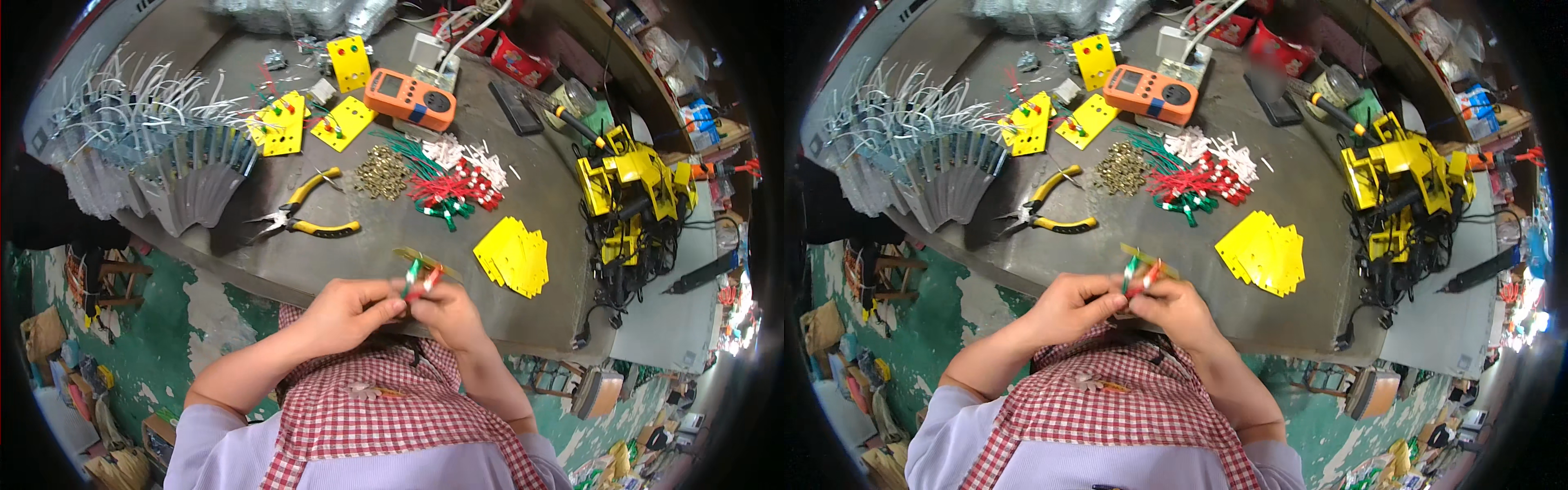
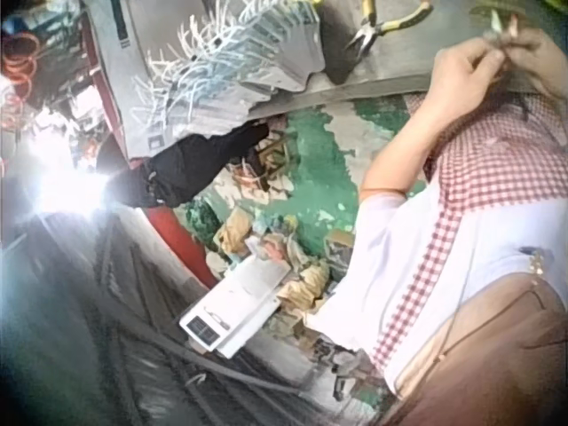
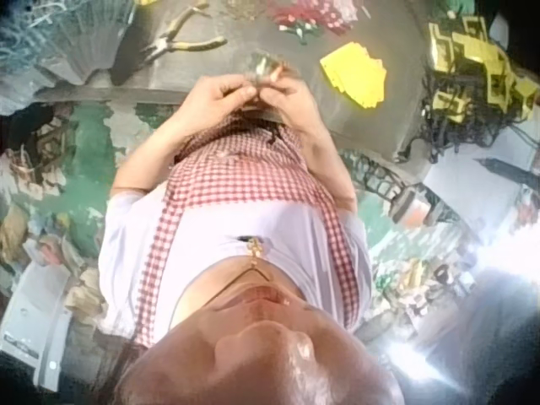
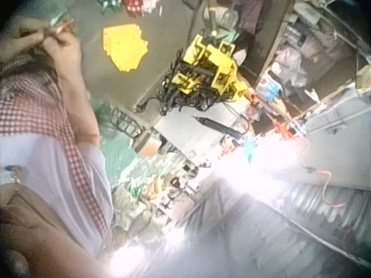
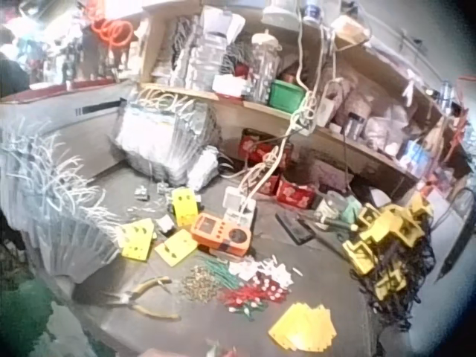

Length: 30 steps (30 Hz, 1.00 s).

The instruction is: Manually inserting colored wires into holes in yellow plastic plates.

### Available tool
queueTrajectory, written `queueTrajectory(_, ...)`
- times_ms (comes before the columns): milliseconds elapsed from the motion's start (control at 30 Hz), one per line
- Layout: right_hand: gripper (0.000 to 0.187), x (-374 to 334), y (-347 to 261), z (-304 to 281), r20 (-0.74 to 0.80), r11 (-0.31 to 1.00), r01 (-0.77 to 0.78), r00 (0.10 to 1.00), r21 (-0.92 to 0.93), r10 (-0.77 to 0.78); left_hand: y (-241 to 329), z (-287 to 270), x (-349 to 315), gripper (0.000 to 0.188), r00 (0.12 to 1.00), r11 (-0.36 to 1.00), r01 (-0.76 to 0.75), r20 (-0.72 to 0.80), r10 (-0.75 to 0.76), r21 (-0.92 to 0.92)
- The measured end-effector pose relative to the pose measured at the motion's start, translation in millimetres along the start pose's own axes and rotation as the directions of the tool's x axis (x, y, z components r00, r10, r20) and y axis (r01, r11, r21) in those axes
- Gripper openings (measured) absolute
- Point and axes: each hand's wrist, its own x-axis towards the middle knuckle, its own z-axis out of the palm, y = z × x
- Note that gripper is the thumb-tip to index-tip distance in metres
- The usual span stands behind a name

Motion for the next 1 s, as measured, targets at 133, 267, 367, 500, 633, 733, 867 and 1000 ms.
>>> queueTrajectory(133,0.013,3,-12,15,-0.013,0.985,0.15,0.988,-0.08,-0.151,9,-6,-5,0.018,0.996,0.978,0.048,0.066,-0.062,0.201)
queueTrajectory(267,0.021,27,-34,14,-0.132,0.966,0.212,0.972,0.147,-0.193,9,-19,-18,0.018,0.979,0.958,-0.15,-0.095,0.178,0.244)
queueTrajectory(367,0.02,44,-55,45,-0.053,0.982,0.122,0.992,0.145,-0.115,13,-31,-26,0.015,0.84,0.79,-0.423,-0.136,0.526,0.445)
queueTrajectory(500,0.02,84,-80,73,0.117,0.986,0.164,0.98,-0.026,-0.159,20,-56,-29,0.014,0.705,0.679,-0.435,-0.245,0.665,0.591)
queueTrajectory(633,0.022,179,-125,66,-0.096,0.797,0.585,0.811,0.151,-0.578,18,-53,-46,0.009,0.721,0.653,-0.441,-0.189,0.666,0.616)
queueTrajectory(733,0.031,222,-126,83,0.216,0.877,0.353,0.931,-0.326,-0.295,3,-40,-44,0.007,0.831,0.742,-0.381,-0.147,0.536,0.552)
queueTrajectory(867,0.032,156,-101,46,0.293,0.375,0.577,0.752,-0.726,-0.59,7,-41,-35,0.005,0.949,0.748,-0.246,-0.004,0.315,0.617)
queueTrajectory(1000,0.025,59,-62,-65,-0.278,0.514,0.117,0.728,-0.85,-0.626,-8,-55,-44,0.017,0.928,0.709,-0.235,0.37,-0.039,0.665)
